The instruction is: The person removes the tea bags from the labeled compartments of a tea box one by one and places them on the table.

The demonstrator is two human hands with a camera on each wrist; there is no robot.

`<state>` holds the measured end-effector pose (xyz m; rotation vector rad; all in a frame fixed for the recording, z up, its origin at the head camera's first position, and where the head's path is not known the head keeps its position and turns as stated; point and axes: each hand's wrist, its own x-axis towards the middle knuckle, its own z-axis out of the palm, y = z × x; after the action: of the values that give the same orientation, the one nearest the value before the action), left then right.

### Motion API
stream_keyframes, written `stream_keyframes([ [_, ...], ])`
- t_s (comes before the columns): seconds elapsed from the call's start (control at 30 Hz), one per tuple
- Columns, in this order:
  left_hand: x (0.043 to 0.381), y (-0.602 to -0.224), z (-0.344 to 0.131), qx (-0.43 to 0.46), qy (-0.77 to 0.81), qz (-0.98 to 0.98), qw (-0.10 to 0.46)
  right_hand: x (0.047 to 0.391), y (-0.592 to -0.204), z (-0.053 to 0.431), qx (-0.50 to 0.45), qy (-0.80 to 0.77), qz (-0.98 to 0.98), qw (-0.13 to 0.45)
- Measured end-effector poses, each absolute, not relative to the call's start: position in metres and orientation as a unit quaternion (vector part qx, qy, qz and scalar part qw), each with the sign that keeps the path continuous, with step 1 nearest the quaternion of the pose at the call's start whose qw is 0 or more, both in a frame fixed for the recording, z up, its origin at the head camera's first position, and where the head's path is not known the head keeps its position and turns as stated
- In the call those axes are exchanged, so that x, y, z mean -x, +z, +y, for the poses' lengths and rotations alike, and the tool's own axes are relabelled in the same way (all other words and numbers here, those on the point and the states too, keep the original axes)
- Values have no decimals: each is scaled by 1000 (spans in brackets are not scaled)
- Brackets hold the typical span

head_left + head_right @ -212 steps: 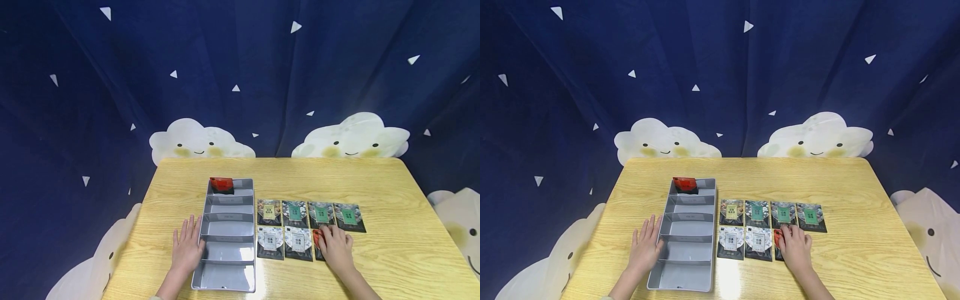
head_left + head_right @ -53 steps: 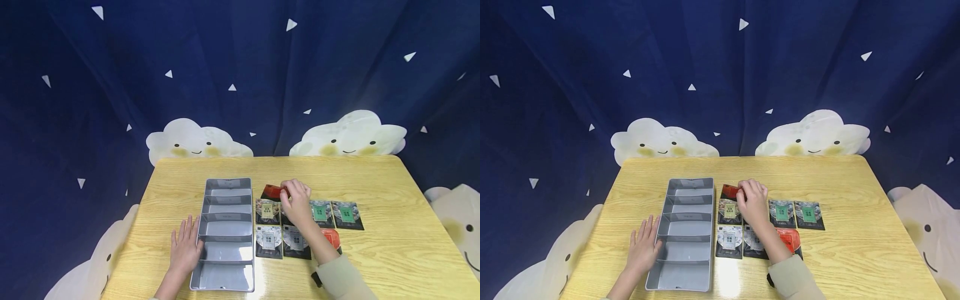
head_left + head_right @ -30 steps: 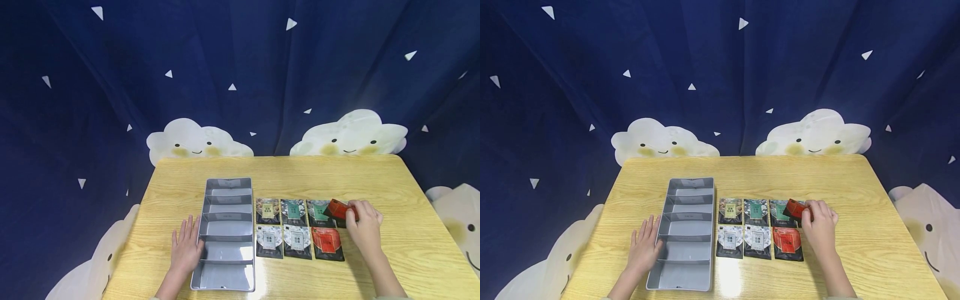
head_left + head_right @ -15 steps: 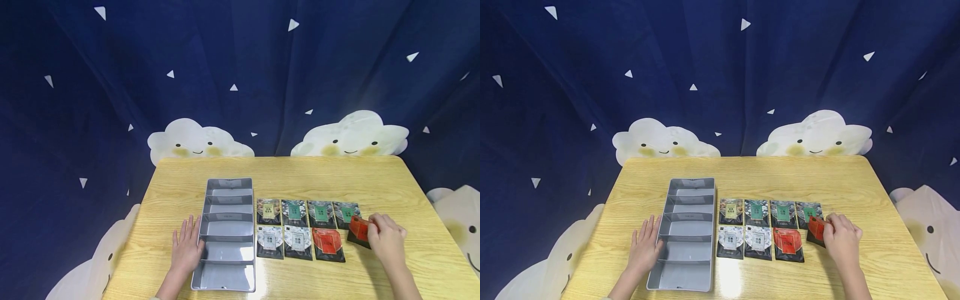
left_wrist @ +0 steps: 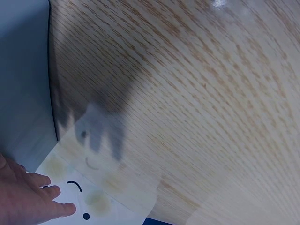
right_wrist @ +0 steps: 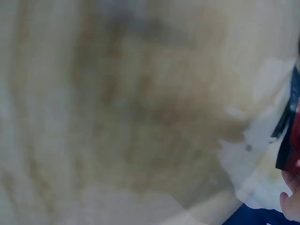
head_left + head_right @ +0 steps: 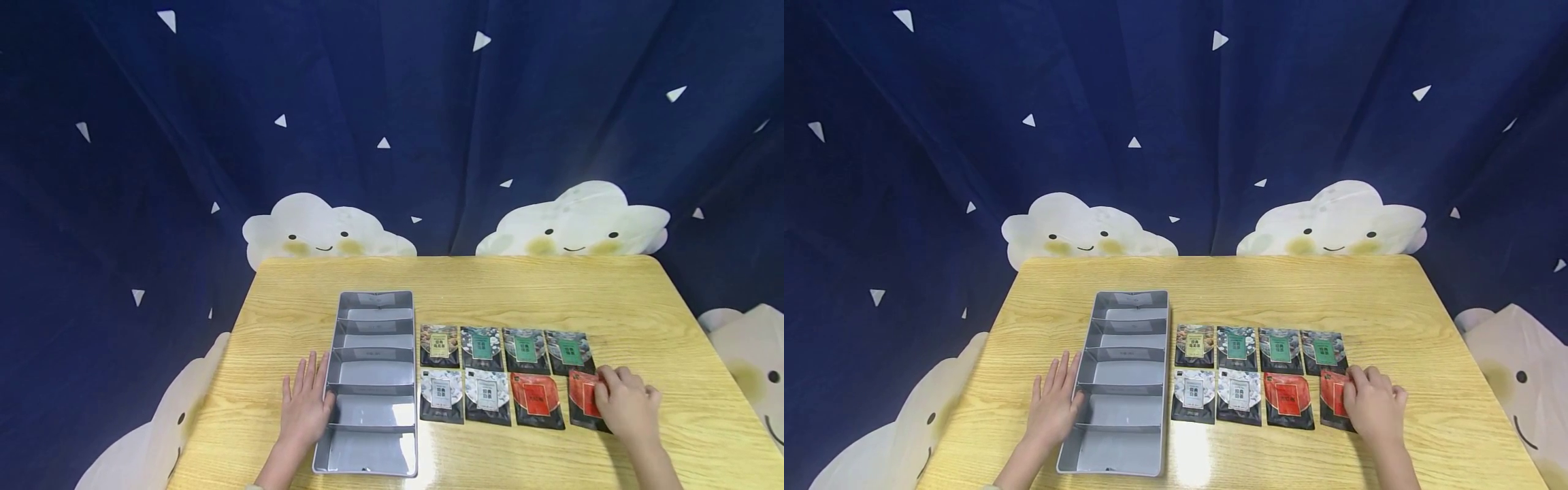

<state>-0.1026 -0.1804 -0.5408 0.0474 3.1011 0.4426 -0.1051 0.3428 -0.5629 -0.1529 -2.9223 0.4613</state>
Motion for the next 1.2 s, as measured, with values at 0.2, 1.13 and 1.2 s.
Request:
stream_keyframes([
  [0.2,102,-542,-180,-15,148,989,-3,101,-575,342,51,152,-982,98],
  [1.13,102,-541,-178,-9,152,988,-6,97,-601,335,18,141,-981,131],
  [1.2,102,-541,-179,-10,150,989,-3,97,-601,334,18,139,-981,133],
])
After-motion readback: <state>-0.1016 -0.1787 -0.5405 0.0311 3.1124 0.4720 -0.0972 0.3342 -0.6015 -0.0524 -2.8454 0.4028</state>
